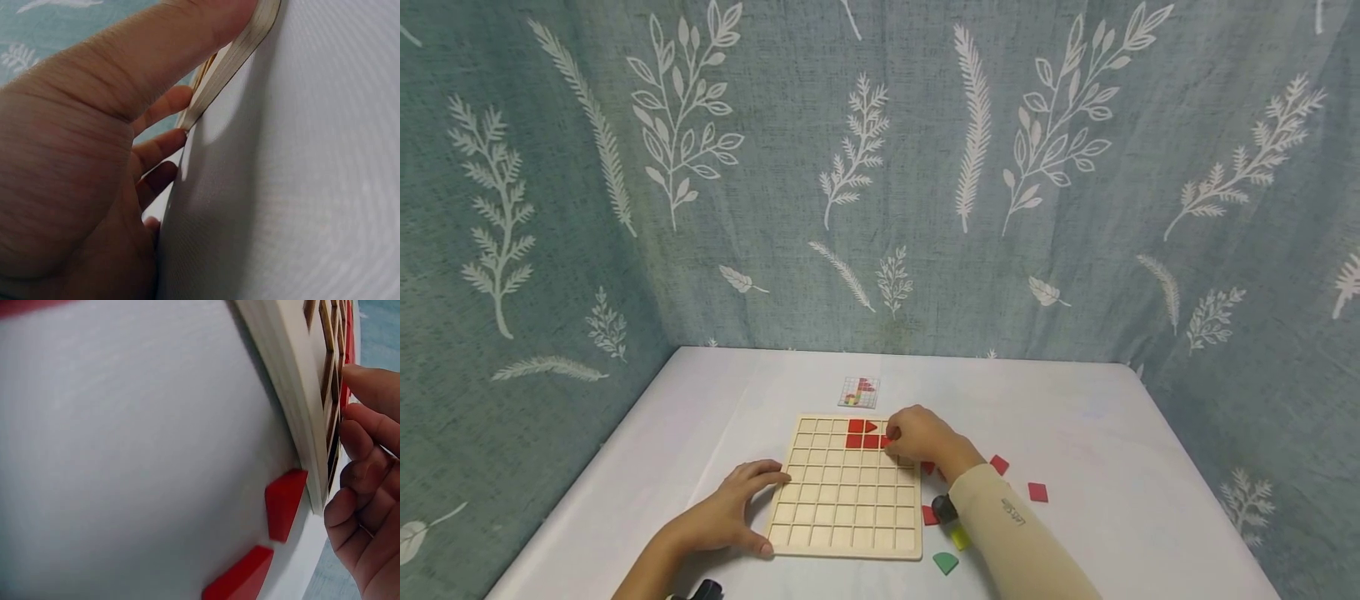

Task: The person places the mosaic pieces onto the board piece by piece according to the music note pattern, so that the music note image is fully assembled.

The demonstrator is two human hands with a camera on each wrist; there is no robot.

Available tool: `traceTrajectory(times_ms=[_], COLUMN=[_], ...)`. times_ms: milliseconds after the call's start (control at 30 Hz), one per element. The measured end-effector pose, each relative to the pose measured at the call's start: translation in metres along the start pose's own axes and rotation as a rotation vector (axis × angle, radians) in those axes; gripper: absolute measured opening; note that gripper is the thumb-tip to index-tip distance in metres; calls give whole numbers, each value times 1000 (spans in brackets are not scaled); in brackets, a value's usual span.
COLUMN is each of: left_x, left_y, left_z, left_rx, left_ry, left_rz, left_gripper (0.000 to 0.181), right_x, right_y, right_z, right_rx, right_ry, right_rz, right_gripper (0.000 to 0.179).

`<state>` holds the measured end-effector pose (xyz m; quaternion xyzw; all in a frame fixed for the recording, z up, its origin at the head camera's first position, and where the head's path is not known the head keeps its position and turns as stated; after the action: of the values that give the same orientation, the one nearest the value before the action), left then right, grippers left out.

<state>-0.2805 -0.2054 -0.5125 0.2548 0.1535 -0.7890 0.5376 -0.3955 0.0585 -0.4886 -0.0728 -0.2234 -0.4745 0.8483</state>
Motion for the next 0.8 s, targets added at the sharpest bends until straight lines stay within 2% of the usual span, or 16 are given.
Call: traceTrajectory(times_ms=[200, 433, 667, 800], left_x=[-2, -2, -1, -1], left_y=[0, -2, -4, -3], left_z=[0, 1, 0, 0], left_rx=[3, -4, -6, -10], left_ry=[-7, -6, -11, -17], left_rz=[8, 20, 15, 21], left_gripper=[104, 104, 104, 105], right_x=[-8, -19, -36, -46], right_y=[9, 22, 38, 49], right_z=[5, 11, 23, 25], right_rx=[-17, -5, -41, -39], right_ry=[-13, -76, 35, 37], right_rz=[-28, -99, -130, -163], right_gripper=[17, 21, 19, 18])
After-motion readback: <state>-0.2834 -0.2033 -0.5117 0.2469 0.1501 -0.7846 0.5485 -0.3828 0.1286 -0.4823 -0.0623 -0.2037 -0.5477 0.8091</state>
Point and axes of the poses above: each hand's wrist, its own y-axis away from the middle knuckle, its own z-axis out of the back of the hand, x = y × z, the point moved 8 cm from there along -y, towards the middle knuckle, and after that the axes turned 5 degrees about z, right-handed, at the moved point
